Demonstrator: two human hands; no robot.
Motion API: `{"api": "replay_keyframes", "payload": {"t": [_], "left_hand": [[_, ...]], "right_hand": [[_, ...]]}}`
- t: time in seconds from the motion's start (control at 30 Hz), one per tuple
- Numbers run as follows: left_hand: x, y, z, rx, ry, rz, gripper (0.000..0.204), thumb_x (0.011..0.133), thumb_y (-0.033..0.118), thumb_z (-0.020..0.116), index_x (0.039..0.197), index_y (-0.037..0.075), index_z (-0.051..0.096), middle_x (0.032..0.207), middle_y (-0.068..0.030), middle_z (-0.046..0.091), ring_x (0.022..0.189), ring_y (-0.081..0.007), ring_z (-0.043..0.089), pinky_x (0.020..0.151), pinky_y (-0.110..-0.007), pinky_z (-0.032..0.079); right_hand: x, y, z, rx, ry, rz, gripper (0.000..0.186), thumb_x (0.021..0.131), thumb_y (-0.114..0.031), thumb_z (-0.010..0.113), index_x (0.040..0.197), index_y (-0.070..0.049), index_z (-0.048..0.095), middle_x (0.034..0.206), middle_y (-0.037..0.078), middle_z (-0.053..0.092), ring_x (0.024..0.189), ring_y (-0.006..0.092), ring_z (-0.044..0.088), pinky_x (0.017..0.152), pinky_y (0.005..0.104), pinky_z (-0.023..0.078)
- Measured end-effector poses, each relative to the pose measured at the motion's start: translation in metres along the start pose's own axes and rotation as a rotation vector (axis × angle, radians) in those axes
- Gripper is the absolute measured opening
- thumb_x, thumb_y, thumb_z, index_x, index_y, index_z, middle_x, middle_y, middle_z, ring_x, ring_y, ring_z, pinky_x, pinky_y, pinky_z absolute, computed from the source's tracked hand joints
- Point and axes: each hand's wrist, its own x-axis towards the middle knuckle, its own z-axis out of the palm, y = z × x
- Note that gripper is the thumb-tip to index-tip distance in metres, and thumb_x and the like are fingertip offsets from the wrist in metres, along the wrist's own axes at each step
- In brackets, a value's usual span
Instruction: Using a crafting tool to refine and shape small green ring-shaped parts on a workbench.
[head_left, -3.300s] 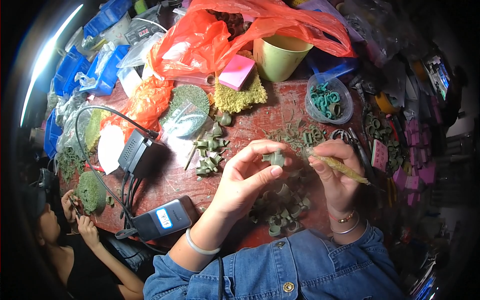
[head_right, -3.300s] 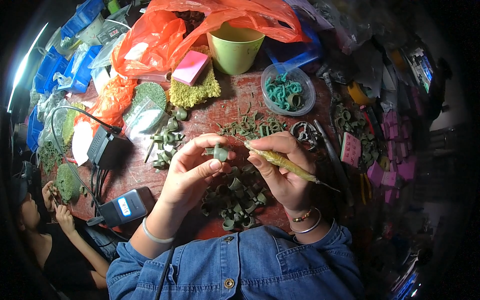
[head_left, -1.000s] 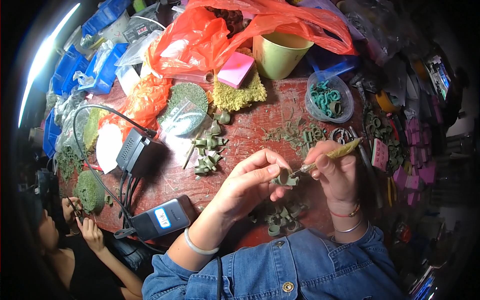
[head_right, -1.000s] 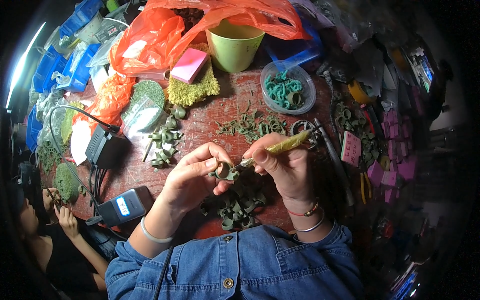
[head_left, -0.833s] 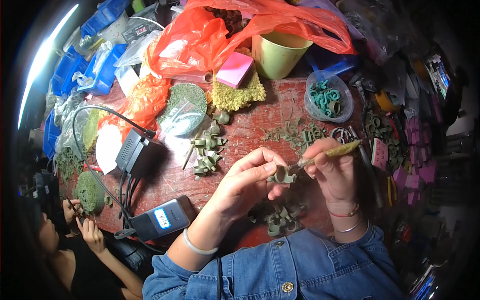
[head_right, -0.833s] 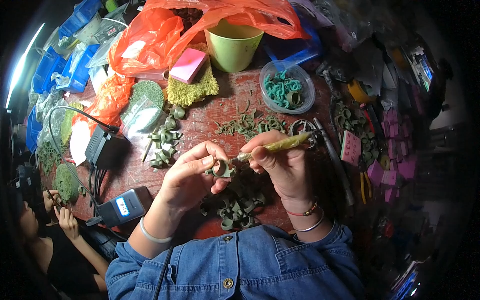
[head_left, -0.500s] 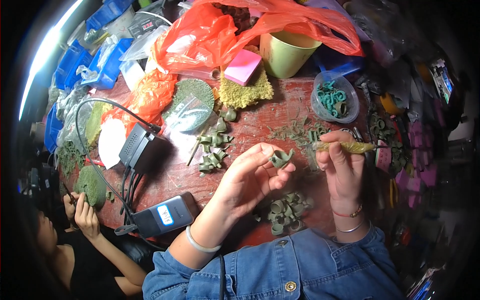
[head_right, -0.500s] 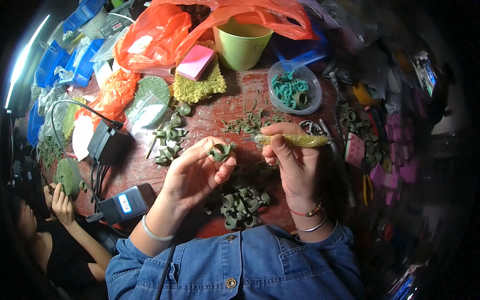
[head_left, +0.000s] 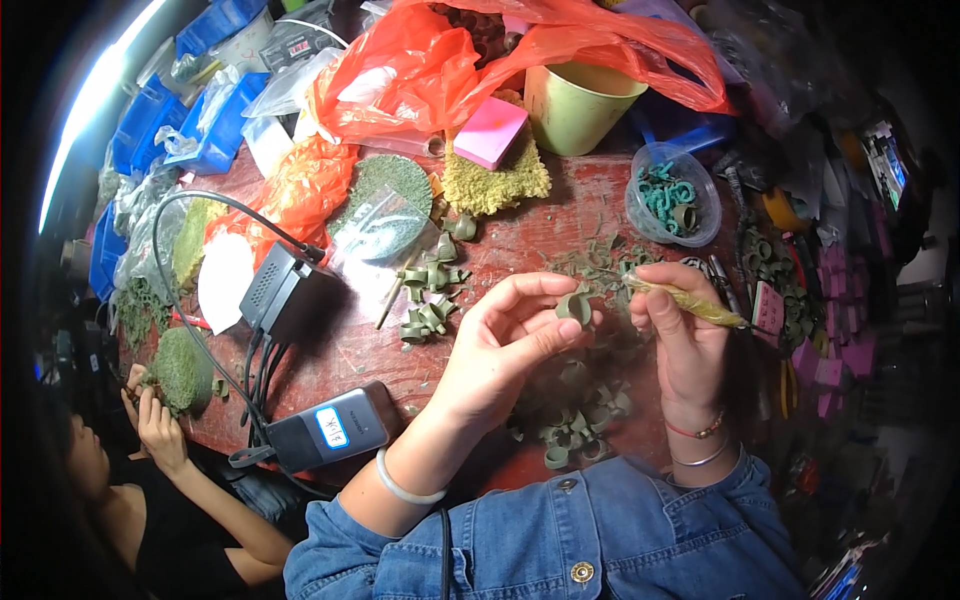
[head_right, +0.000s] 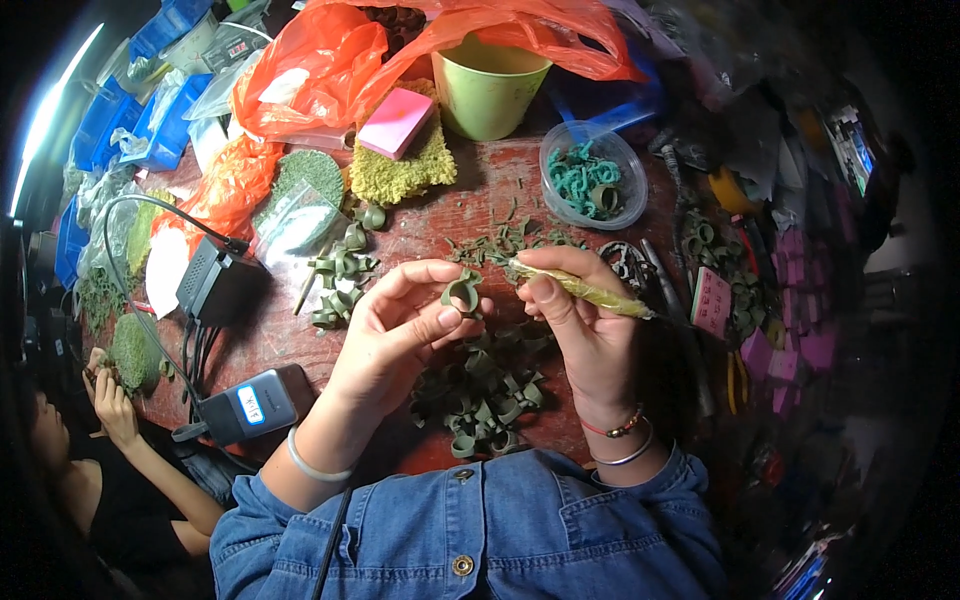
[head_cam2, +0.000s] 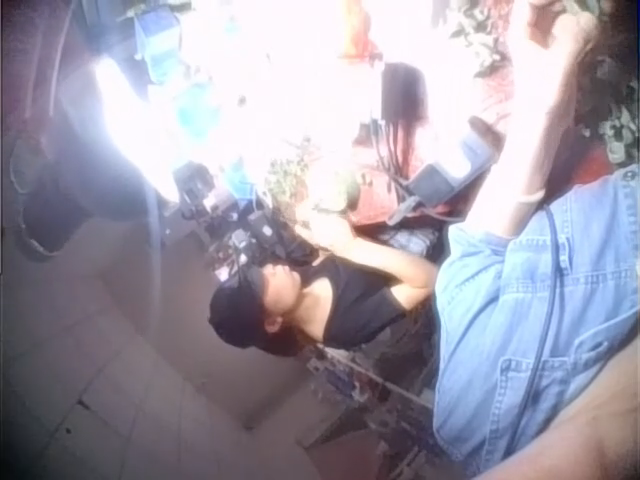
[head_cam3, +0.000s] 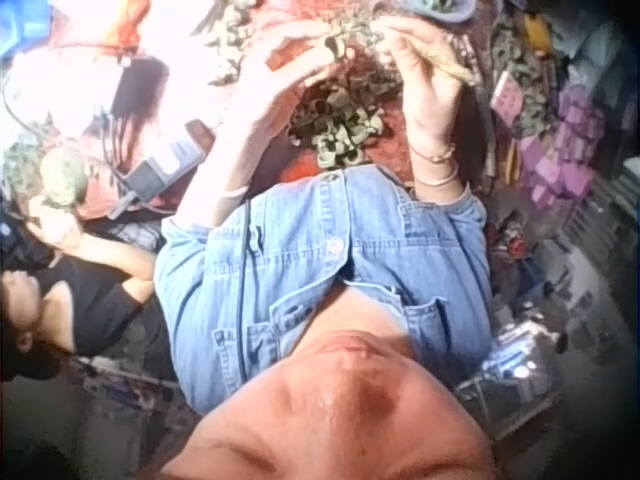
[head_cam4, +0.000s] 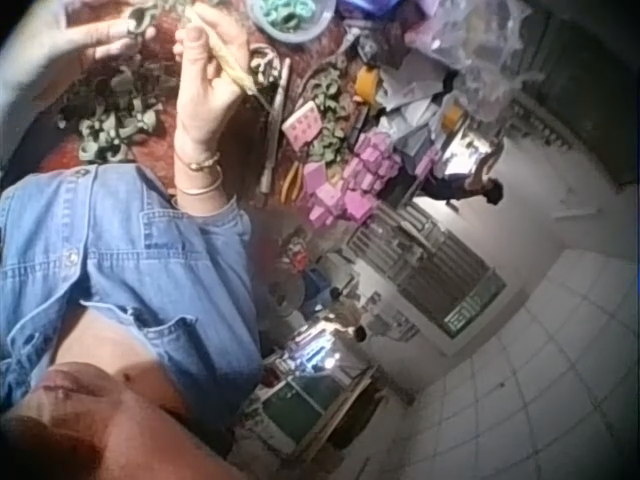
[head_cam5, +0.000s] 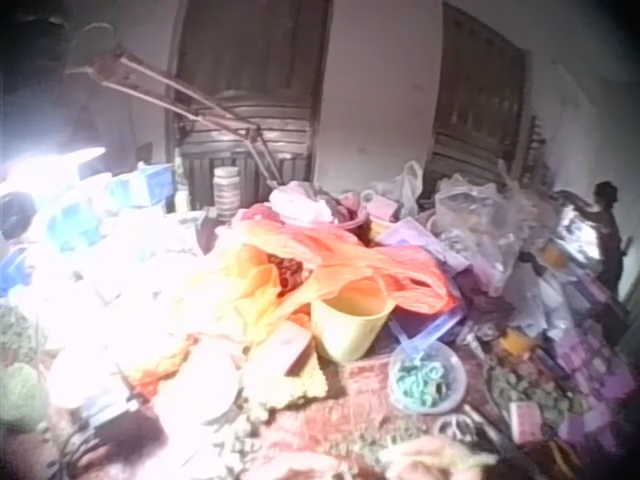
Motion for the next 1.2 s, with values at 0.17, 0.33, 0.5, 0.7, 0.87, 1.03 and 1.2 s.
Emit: {"api": "replay_keyframes", "payload": {"t": [0.17, 0.33, 0.5, 0.7, 0.87, 1.03, 1.2], "left_hand": [[0.001, -0.005, -0.005, 0.190, 0.044, 0.098, 0.037, 0.084, -0.008, 0.070, 0.119, 0.000, 0.058, 0.114, -0.0087, 0.064, 0.108, -0.0199, 0.064, 0.094, -0.033, 0.052], [0.001, -0.005, -0.001, 0.254, 0.060, 0.085, 0.035, 0.085, -0.007, 0.070, 0.118, 0.000, 0.059, 0.113, -0.0069, 0.064, 0.104, -0.0157, 0.063, 0.093, -0.030, 0.051], [-0.004, -0.008, 0.000, 0.824, 0.036, 0.104, 0.025, 0.087, 0.007, 0.073, 0.110, 0.003, 0.064, 0.096, -0.0002, 0.061, 0.083, -0.0088, 0.056, 0.073, -0.022, 0.046], [-0.004, -0.013, 0.002, 1.127, -0.024, 0.333, 0.017, 0.083, 0.016, 0.079, 0.089, 0.003, 0.069, 0.089, -0.0048, 0.053, 0.074, -0.0115, 0.052, 0.061, -0.027, 0.043], [0.003, -0.020, -0.010, 0.953, 0.191, 0.276, 0.019, 0.092, 0.014, 0.066, 0.080, -0.001, 0.063, 0.062, 0.0041, 0.055, 0.059, -0.0034, 0.046, 0.051, -0.024, 0.037], [0.005, -0.016, -0.013, 0.692, 0.242, 0.211, 0.022, 0.093, 0.013, 0.061, 0.076, 0.000, 0.061, 0.066, 0.0054, 0.057, 0.059, -0.0013, 0.044, 0.052, -0.022, 0.034], [0.002, -0.012, -0.018, 0.613, 0.231, 0.111, 0.022, 0.093, 0.014, 0.058, 0.073, 0.004, 0.060, 0.067, 0.0044, 0.058, 0.059, -0.0016, 0.046, 0.053, -0.021, 0.034]], "right_hand": [[-0.001, -0.001, -0.004, 0.000, -0.028, 0.003, 0.021, 0.097, -0.017, 0.064, 0.109, 0.001, 0.066, 0.089, 0.003, 0.067, 0.074, 0.0042, 0.060, 0.067, 0.0175, 0.048], [-0.001, -0.001, -0.006, -0.002, -0.029, 0.010, 0.022, 0.097, -0.019, 0.064, 0.109, 0.000, 0.066, 0.083, 0.001, 0.066, 0.071, 0.0033, 0.059, 0.064, 0.0159, 0.045], [0.000, 0.001, -0.007, -0.010, -0.017, 0.044, 0.021, 0.098, -0.019, 0.063, 0.109, -0.001, 0.066, 0.084, 0.000, 0.065, 0.072, 0.0028, 0.058, 0.064, 0.0162, 0.045], [0.009, 0.004, 0.003, -0.204, -0.174, -0.043, 0.023, 0.101, -0.016, 0.056, 0.116, 0.000, 0.064, 0.095, 0.003, 0.067, 0.080, 0.0058, 0.062, 0.069, 0.0194, 0.050], [0.043, -0.004, 0.045, -0.428, -0.540, -0.330, 0.024, 0.098, -0.005, 0.056, 0.121, 0.001, 0.060, 0.106, 0.014, 0.068, 0.094, 0.0229, 0.069, 0.080, 0.0318, 0.054], [0.077, 0.022, 0.083, -0.438, -0.710, -0.528, 0.027, 0.097, -0.007, 0.056, 0.123, 0.001, 0.055, 0.107, 0.021, 0.064, 0.096, 0.0284, 0.067, 0.079, 0.0355, 0.052], [0.082, 0.018, 0.080, -0.477, -0.727, -0.343, 0.026, 0.099, -0.010, 0.055, 0.124, 0.000, 0.054, 0.099, 0.021, 0.066, 0.083, 0.0263, 0.068, 0.073, 0.0364, 0.052]]}}
